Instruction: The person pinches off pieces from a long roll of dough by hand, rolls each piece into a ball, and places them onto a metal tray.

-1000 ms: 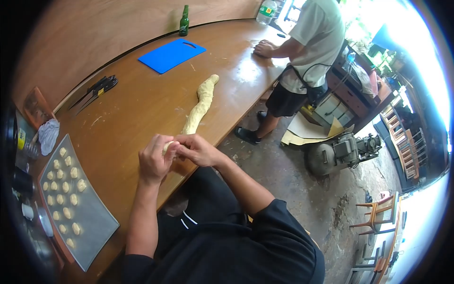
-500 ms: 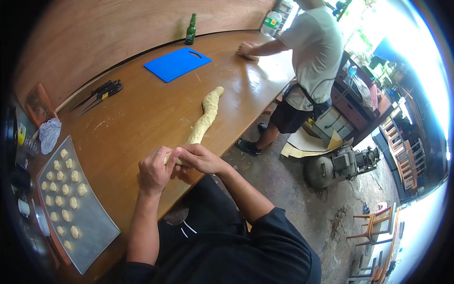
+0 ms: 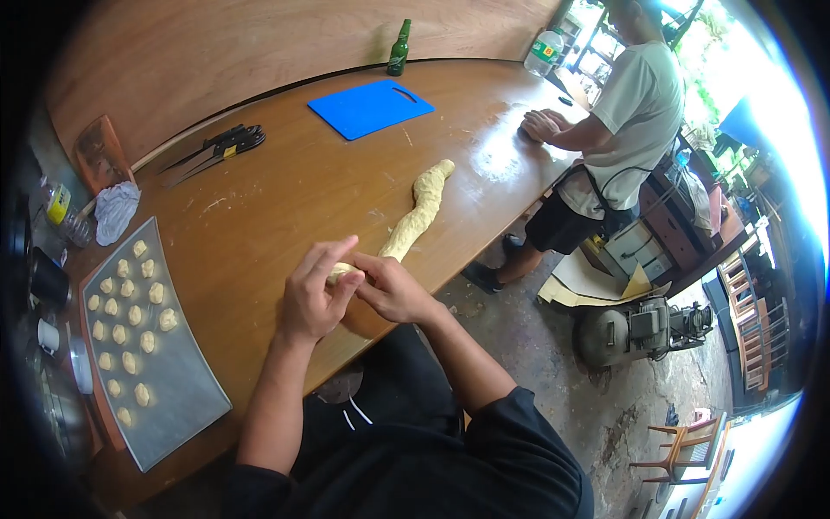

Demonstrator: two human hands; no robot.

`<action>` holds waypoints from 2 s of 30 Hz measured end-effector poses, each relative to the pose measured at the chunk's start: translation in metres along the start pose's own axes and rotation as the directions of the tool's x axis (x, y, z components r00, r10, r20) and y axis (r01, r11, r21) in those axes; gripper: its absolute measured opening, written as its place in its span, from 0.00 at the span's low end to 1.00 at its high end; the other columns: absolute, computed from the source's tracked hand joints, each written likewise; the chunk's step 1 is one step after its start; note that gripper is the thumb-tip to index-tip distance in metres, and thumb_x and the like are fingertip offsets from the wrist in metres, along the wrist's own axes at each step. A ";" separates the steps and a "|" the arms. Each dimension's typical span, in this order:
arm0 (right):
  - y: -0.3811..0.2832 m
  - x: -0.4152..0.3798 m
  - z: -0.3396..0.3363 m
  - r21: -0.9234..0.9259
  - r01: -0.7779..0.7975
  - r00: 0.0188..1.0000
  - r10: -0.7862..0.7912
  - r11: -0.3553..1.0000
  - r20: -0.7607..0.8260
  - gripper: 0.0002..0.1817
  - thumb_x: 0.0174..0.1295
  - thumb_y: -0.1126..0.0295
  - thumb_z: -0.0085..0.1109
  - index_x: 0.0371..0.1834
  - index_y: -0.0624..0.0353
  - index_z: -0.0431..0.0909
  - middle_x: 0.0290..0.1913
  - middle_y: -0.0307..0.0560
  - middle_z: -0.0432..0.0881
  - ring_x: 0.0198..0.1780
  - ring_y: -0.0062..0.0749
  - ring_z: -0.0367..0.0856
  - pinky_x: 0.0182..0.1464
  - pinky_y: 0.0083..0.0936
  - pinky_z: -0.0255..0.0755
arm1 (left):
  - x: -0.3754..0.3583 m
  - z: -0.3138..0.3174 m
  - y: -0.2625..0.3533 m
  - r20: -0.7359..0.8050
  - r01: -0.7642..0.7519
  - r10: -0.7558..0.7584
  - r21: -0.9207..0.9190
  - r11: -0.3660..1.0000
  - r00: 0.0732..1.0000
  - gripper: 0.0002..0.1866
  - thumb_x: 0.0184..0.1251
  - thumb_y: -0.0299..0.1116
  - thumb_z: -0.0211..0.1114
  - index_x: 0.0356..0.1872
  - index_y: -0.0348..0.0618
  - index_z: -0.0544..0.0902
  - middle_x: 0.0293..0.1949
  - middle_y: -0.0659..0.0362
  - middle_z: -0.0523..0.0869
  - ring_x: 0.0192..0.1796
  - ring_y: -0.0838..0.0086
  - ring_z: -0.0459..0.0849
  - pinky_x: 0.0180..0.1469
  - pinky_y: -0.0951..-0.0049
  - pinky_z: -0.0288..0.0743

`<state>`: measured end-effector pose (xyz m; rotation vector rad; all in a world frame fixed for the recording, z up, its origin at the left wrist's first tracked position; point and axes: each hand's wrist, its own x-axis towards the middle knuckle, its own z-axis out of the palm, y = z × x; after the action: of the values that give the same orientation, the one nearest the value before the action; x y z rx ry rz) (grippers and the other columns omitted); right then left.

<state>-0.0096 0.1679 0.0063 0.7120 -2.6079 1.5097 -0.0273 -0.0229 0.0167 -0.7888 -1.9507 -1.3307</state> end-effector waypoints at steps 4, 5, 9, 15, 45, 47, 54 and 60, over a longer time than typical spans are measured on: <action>-0.004 -0.003 0.004 0.357 -0.152 0.988 0.130 0.922 0.086 0.21 0.89 0.54 0.57 0.57 0.65 0.85 0.35 0.36 0.85 0.39 0.19 0.80 0.46 0.24 0.78 | -0.016 -0.002 -0.020 0.127 0.143 -0.149 0.051 0.988 0.981 0.21 0.85 0.49 0.69 0.40 0.39 0.88 0.30 0.48 0.90 0.35 0.51 0.94 0.36 0.57 0.86; -0.006 -0.002 0.004 0.330 -0.170 0.985 0.148 0.928 0.091 0.21 0.89 0.54 0.58 0.56 0.64 0.85 0.35 0.36 0.85 0.39 0.20 0.81 0.46 0.24 0.78 | -0.015 -0.005 -0.021 0.153 0.172 -0.192 0.135 0.976 0.969 0.21 0.85 0.48 0.69 0.37 0.39 0.88 0.28 0.46 0.88 0.33 0.51 0.93 0.35 0.55 0.84; 0.007 0.001 0.009 0.260 -0.193 0.980 0.171 0.946 0.105 0.20 0.88 0.55 0.60 0.54 0.64 0.87 0.35 0.37 0.86 0.37 0.20 0.81 0.43 0.25 0.78 | -0.013 -0.007 -0.031 0.191 0.246 -0.286 0.209 0.947 0.939 0.24 0.86 0.47 0.67 0.31 0.37 0.86 0.24 0.40 0.83 0.27 0.50 0.89 0.30 0.54 0.77; 0.024 0.002 0.011 0.330 -0.126 0.991 0.101 0.936 0.090 0.18 0.88 0.56 0.59 0.48 0.62 0.85 0.33 0.34 0.84 0.36 0.17 0.78 0.41 0.23 0.74 | -0.019 -0.016 -0.044 0.356 0.577 -0.494 -0.177 0.798 0.793 0.26 0.88 0.52 0.63 0.35 0.39 0.88 0.21 0.55 0.80 0.25 0.76 0.81 0.29 0.71 0.71; 0.025 0.036 0.018 -0.530 0.333 0.929 -0.366 0.780 0.044 0.12 0.80 0.64 0.64 0.54 0.60 0.76 0.38 0.62 0.89 0.41 0.67 0.89 0.41 0.58 0.82 | -0.033 -0.001 -0.051 0.148 0.432 -0.442 0.096 0.897 0.885 0.34 0.90 0.59 0.57 0.41 0.33 0.92 0.32 0.49 0.93 0.37 0.64 0.92 0.46 0.61 0.84; 0.006 0.038 0.018 -0.550 0.283 0.959 -0.245 0.786 0.143 0.12 0.82 0.63 0.61 0.53 0.60 0.76 0.38 0.63 0.89 0.41 0.68 0.89 0.42 0.59 0.82 | -0.034 -0.003 -0.046 0.160 0.476 -0.473 0.022 0.879 0.866 0.35 0.91 0.60 0.56 0.43 0.33 0.93 0.33 0.51 0.94 0.38 0.65 0.93 0.48 0.63 0.84; 0.005 0.031 0.023 -0.546 0.295 0.955 -0.246 0.784 0.164 0.13 0.82 0.62 0.60 0.59 0.58 0.76 0.43 0.62 0.91 0.45 0.66 0.91 0.45 0.58 0.84 | -0.031 -0.004 -0.057 0.244 0.636 -0.611 -0.029 0.771 0.753 0.33 0.92 0.55 0.54 0.43 0.31 0.93 0.33 0.51 0.95 0.39 0.68 0.93 0.48 0.63 0.85; 0.001 0.016 0.024 -0.463 0.379 0.919 -0.383 0.801 0.090 0.10 0.79 0.67 0.66 0.42 0.59 0.76 0.34 0.59 0.84 0.39 0.65 0.86 0.39 0.54 0.79 | -0.026 -0.010 -0.051 0.059 0.303 -0.356 0.408 0.861 0.933 0.30 0.87 0.52 0.58 0.28 0.40 0.92 0.26 0.42 0.90 0.31 0.46 0.92 0.39 0.50 0.85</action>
<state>-0.0196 0.1425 -0.0032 1.0738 -2.4637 0.7189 -0.0492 -0.0512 -0.0289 -0.3603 -2.4403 -1.0272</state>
